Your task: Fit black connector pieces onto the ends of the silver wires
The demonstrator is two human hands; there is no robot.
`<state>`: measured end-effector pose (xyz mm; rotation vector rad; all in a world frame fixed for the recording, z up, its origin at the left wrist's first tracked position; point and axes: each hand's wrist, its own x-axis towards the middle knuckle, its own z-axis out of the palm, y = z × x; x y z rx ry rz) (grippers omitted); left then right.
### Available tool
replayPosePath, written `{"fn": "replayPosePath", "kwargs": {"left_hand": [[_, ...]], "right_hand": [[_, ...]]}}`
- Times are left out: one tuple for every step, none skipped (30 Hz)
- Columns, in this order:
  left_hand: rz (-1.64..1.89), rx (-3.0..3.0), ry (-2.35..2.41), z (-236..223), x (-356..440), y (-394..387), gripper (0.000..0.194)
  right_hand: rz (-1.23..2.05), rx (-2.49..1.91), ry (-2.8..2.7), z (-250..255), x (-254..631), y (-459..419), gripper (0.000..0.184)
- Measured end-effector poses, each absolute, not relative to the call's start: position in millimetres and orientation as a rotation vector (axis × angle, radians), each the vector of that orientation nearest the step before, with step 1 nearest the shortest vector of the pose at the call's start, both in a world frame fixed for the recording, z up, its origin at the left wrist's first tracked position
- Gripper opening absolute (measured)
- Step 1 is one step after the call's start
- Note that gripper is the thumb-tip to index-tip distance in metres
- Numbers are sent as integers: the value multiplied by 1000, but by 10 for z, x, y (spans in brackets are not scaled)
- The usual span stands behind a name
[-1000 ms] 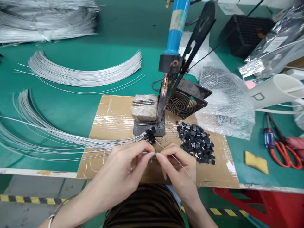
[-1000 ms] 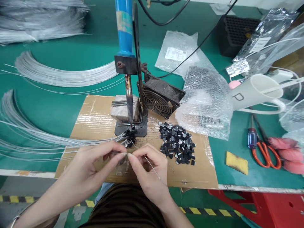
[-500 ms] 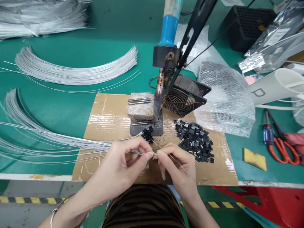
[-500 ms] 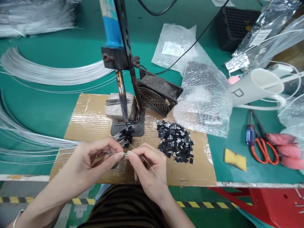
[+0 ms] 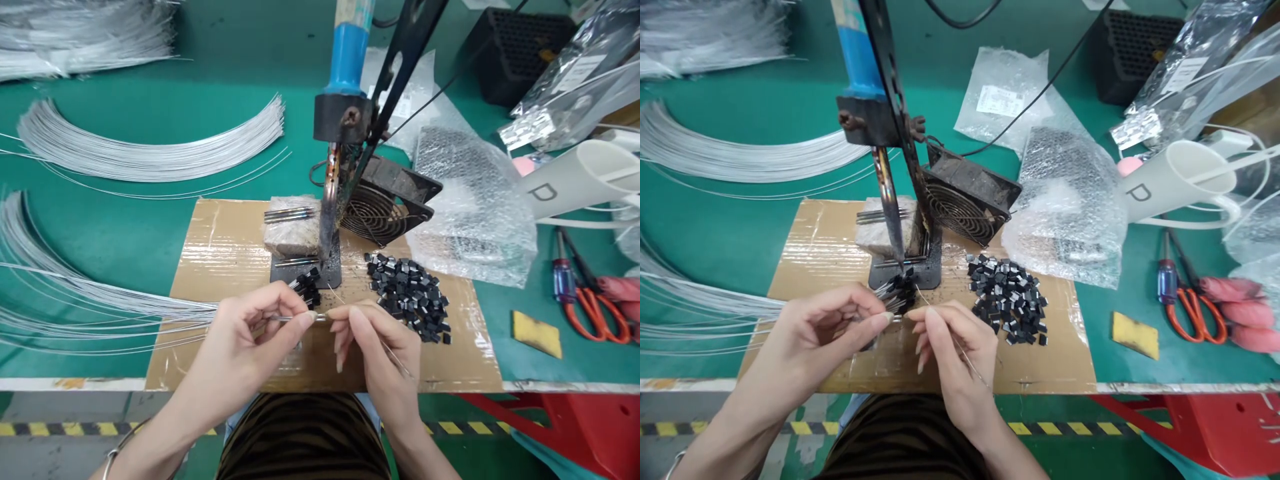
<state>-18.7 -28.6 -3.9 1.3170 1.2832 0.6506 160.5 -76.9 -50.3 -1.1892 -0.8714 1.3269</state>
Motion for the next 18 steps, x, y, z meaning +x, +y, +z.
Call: {"fn": "replayPosePath", "kwargs": {"left_hand": [[650, 1317, 1290, -40, -185, -284, 16], [646, 1316, 1295, -45, -185, -285, 16], [640, 1315, 1300, -52, -186, -289, 17], [636, 1316, 1302, -61, -189, -295, 17], [630, 1317, 1308, -71, -193, -304, 19], [624, 1320, 1316, -80, -197, -315, 20], [618, 1327, 1327, -87, -202, -328, 22], [615, 1338, 1340, -91, -206, -340, 23], [610, 1354, 1354, -91, -209, -352, 24], [607, 1373, 1367, -86, -211, -362, 25], [607, 1393, 1375, -77, -210, -370, 25], [608, 1412, 1377, -66, -207, -376, 26], [608, 1428, 1375, -53, -202, -380, 26], [611, 1439, 1374, -40, -196, -381, 26], [613, 1444, 1378, -30, -191, -381, 26], [614, 1446, 1386, -23, -187, -380, 26], [612, 1447, 1394, -21, -186, -379, 26], [609, 1450, 1401, -23, -187, -378, 26]], "right_hand": [[1356, -1168, -857, -495, 1585, -763, 22], [1391, -1149, -836, -491, 1566, -760, 20], [1424, -1132, -807, -492, 1548, -758, 19], [1457, -1115, -775, -496, 1533, -758, 18], [1487, -1099, -743, -504, 1520, -759, 17], [1515, -1082, -711, -513, 1509, -761, 16], [1539, -1062, -679, -523, 1500, -761, 15], [1559, -1041, -649, -533, 1492, -761, 14], [1580, -1021, -624, -541, 1485, -758, 13], [1599, -1002, -603, -548, 1478, -755, 11], [1614, -986, -587, -553, 1472, -749, 11], [1626, -975, -574, -556, 1467, -744, 10], [1636, -969, -563, -558, 1462, -737, 9], [1641, -966, -553, -558, 1457, -731, 9], [1643, -965, -544, -557, 1453, -725, 8], [1644, -965, -535, -557, 1450, -720, 7], [1645, -967, -530, -557, 1447, -716, 7], [1647, -970, -526, -558, 1446, -712, 7]]}}
